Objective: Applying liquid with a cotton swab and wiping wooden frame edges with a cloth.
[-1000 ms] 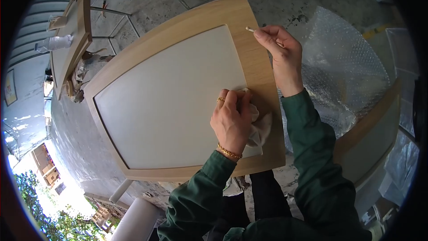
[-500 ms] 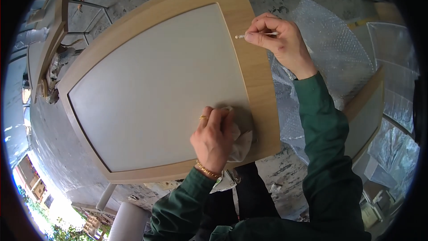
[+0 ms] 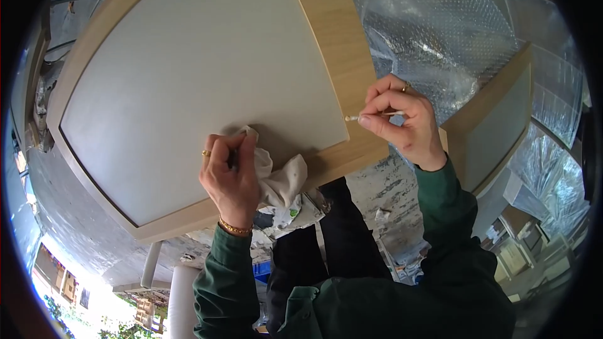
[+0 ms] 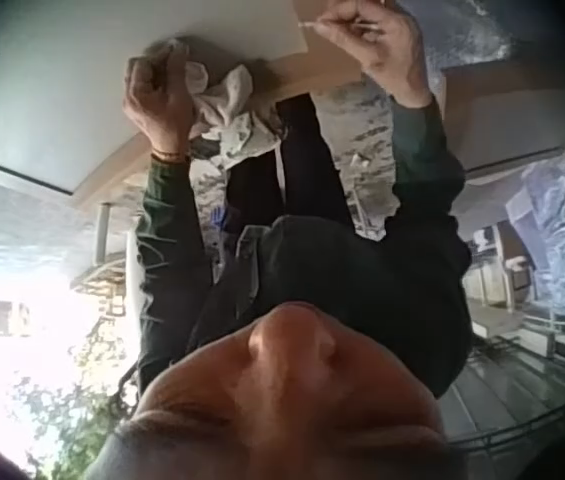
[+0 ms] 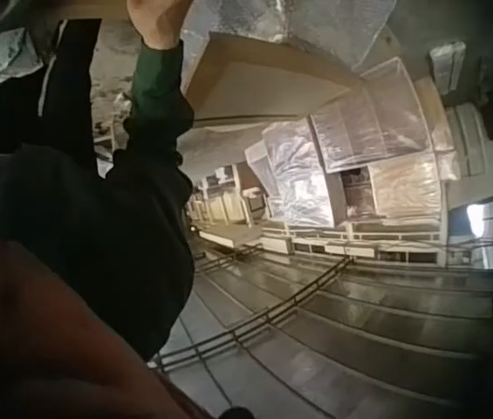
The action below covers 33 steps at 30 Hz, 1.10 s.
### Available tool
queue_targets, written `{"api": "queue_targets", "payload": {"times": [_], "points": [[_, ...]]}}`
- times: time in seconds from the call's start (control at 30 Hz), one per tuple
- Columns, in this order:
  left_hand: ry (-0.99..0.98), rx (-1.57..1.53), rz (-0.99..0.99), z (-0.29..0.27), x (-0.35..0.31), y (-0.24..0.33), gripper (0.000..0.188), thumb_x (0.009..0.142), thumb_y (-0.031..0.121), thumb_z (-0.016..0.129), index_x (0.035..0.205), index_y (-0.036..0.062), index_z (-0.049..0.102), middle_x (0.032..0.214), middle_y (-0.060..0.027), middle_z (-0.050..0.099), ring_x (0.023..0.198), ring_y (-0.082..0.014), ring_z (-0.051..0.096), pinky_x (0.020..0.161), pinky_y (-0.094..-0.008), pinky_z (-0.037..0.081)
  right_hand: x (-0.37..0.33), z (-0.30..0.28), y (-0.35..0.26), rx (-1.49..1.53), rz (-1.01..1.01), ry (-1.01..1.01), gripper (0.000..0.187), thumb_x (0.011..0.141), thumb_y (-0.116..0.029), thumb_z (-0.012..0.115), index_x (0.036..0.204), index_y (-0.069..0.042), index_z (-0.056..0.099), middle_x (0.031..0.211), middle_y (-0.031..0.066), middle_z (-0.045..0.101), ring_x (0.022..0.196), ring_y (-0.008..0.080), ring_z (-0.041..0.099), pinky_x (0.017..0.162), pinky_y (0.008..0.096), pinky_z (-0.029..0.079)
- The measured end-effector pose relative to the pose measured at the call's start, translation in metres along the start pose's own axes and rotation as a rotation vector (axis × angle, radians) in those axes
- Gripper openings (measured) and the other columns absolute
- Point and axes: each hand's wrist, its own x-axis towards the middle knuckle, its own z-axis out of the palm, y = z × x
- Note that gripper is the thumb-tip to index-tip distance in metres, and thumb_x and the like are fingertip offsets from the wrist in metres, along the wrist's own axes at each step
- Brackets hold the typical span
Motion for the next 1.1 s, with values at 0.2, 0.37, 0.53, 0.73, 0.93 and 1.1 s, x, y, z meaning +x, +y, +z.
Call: {"api": "queue_targets", "payload": {"times": [0.2, 0.37, 0.53, 0.73, 0.93, 1.1], "points": [[0.033, -0.057, -0.032, 0.004, -0.003, -0.006, 0.011, 0.079, 0.004, 0.068, 0.074, 0.0011, 0.059, 0.07, -0.0044, 0.054, 0.058, -0.012, 0.048, 0.053, -0.0245, 0.038, -0.023, 0.012, 0.008, -0.08, -0.012, 0.072, 0.006, 0.073, 0.0, 0.069, 0.072, -0.001, 0.063, 0.079, 0.001, 0.052, 0.056, 0.0055, 0.046, 0.047, 0.0196, 0.035], [0.047, -0.054, -0.018, 0.005, -0.004, -0.009, 0.011, 0.079, 0.005, 0.068, 0.074, 0.0009, 0.06, 0.07, -0.0045, 0.054, 0.059, -0.0123, 0.049, 0.054, -0.0246, 0.039, -0.031, 0.015, 0.011, -0.135, -0.015, 0.076, 0.007, 0.072, 0.002, 0.069, 0.072, -0.001, 0.063, 0.078, 0.0015, 0.051, 0.055, 0.0058, 0.045, 0.046, 0.0197, 0.035], [0.054, -0.021, -0.007, 0.006, -0.004, -0.009, 0.012, 0.079, 0.007, 0.069, 0.075, 0.0006, 0.06, 0.07, -0.0044, 0.055, 0.059, -0.0122, 0.049, 0.055, -0.0245, 0.04, -0.034, 0.015, 0.013, -0.181, -0.048, 0.062, 0.007, 0.071, 0.003, 0.069, 0.072, 0.0, 0.062, 0.078, 0.002, 0.05, 0.055, 0.0063, 0.045, 0.046, 0.0199, 0.035], [0.056, -0.02, 0.002, 0.005, -0.004, -0.011, 0.013, 0.08, 0.009, 0.069, 0.075, 0.0007, 0.061, 0.07, -0.0046, 0.055, 0.06, -0.0126, 0.051, 0.056, -0.0243, 0.041, -0.036, 0.017, 0.013, -0.169, -0.06, 0.081, 0.008, 0.072, 0.004, 0.068, 0.073, 0.001, 0.061, 0.078, 0.0026, 0.05, 0.055, 0.007, 0.046, 0.047, 0.0202, 0.037], [0.056, -0.04, -0.013, 0.007, -0.005, -0.012, 0.013, 0.08, 0.009, 0.069, 0.075, 0.0002, 0.061, 0.07, -0.0046, 0.055, 0.059, -0.0127, 0.051, 0.056, -0.0245, 0.041, -0.037, 0.016, 0.014, -0.217, -0.028, 0.048, 0.007, 0.073, 0.003, 0.068, 0.076, 0.002, 0.062, 0.082, 0.0058, 0.053, 0.068, 0.0108, 0.056, 0.059, 0.0215, 0.049], [0.05, -0.05, -0.025, 0.006, -0.004, -0.01, 0.013, 0.08, 0.01, 0.069, 0.075, 0.0004, 0.061, 0.07, -0.0048, 0.056, 0.059, -0.0128, 0.051, 0.056, -0.0246, 0.041, -0.038, 0.019, 0.016, -0.203, -0.09, 0.101, 0.007, 0.072, 0.004, 0.068, 0.074, 0.002, 0.061, 0.08, 0.0043, 0.051, 0.062, 0.0095, 0.053, 0.05, 0.0206, 0.044]]}}
